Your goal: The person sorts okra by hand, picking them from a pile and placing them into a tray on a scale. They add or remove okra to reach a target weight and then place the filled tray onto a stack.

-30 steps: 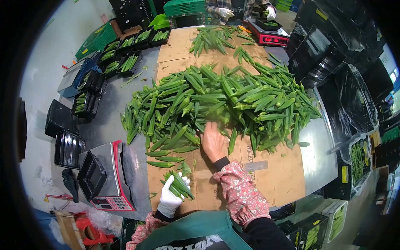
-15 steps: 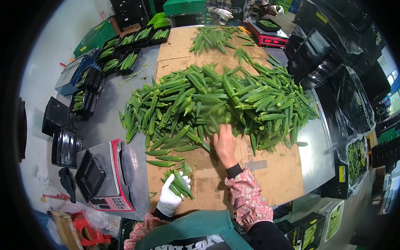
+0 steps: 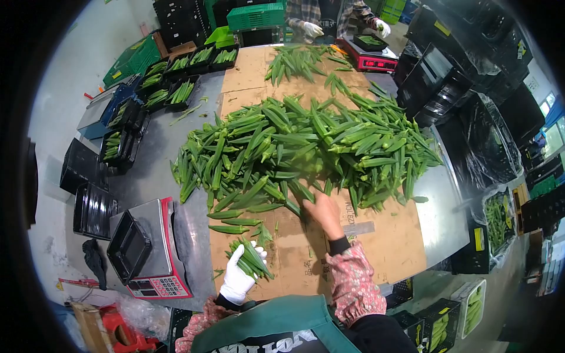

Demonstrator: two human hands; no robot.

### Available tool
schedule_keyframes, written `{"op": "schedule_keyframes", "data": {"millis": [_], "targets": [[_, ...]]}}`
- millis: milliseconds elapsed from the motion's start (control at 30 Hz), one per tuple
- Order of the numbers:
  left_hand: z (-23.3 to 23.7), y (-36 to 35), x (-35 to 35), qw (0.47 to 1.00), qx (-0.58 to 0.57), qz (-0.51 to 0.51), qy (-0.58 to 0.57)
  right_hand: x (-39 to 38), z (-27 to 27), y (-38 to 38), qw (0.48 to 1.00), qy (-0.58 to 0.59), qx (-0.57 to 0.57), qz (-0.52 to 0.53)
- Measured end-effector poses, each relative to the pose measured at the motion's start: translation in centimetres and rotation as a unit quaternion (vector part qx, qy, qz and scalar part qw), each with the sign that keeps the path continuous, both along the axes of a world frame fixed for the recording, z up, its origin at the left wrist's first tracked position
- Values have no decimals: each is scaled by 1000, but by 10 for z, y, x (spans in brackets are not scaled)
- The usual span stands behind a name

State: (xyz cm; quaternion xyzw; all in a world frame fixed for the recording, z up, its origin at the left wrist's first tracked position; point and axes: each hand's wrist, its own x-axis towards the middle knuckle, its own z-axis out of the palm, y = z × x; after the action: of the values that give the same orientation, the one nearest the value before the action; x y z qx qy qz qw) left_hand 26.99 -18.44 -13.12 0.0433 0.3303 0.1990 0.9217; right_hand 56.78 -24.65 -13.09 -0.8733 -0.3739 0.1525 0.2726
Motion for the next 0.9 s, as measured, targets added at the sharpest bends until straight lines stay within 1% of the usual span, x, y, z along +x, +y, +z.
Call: {"op": "schedule_keyframes", "data": {"millis": [33, 67, 100, 133, 233, 267, 367, 400, 500, 567, 633, 667, 767, 800, 833, 867, 900], "targets": [[0, 0, -2, 1000, 1, 3, -1, -1, 7, -12, 999, 48, -9, -2], [1, 1, -5, 1000, 1, 5, -2, -3, 17, -28, 975, 218, 47, -23], [1, 0, -7, 1000, 1, 7, -3, -10, 37, -46, 918, 380, 102, -44], [0, 0, -10, 1000, -9, 9, -4, -17, 47, -61, 831, 531, 153, -65], [-1, -5, -17, 1000, -15, 0, -20, -37, 45, -98, 719, 596, 352, -64], [-1, -7, -19, 1000, -13, -6, -19, -39, 47, -105, 724, 576, 369, -83], [4, -11, -24, 1000, -10, -24, -14, -41, 69, -106, 716, 545, 429, -79], [5, -12, -26, 999, -10, -29, -13, -40, 72, -104, 729, 525, 429, -95], [9, -13, -31, 999, -2, -40, -4, -38, 74, -99, 762, 511, 382, -107], [11, -13, -36, 999, 4, -37, -4, -49, 76, -88, 765, 497, 383, -147], [10, -11, -42, 1000, 8, -25, -11, -54, 70, -78, 761, 498, 378, -173], [11, -11, -47, 1000, 8, -21, -15, -51, 58, -75, 756, 509, 374, -170], [10, -8, -58, 1000, 7, -11, -25, -37, 18, -57, 817, 437, 326, -189], [9, -7, -62, 1000, 6, -8, -27, -30, 6, -53, 859, 381, 284, -193], [8, -6, -65, 1000, 5, -5, -29, -21, -9, -47, 918, 239, 252, -191], [9, -6, -67, 1000, 5, 0, -24, -12, -24, -40, 955, 90, 215, -184], [11, -5, -70, 1000, 4, 5, -20, -11, -17, -31, 968, -61, 173, -172]]}}
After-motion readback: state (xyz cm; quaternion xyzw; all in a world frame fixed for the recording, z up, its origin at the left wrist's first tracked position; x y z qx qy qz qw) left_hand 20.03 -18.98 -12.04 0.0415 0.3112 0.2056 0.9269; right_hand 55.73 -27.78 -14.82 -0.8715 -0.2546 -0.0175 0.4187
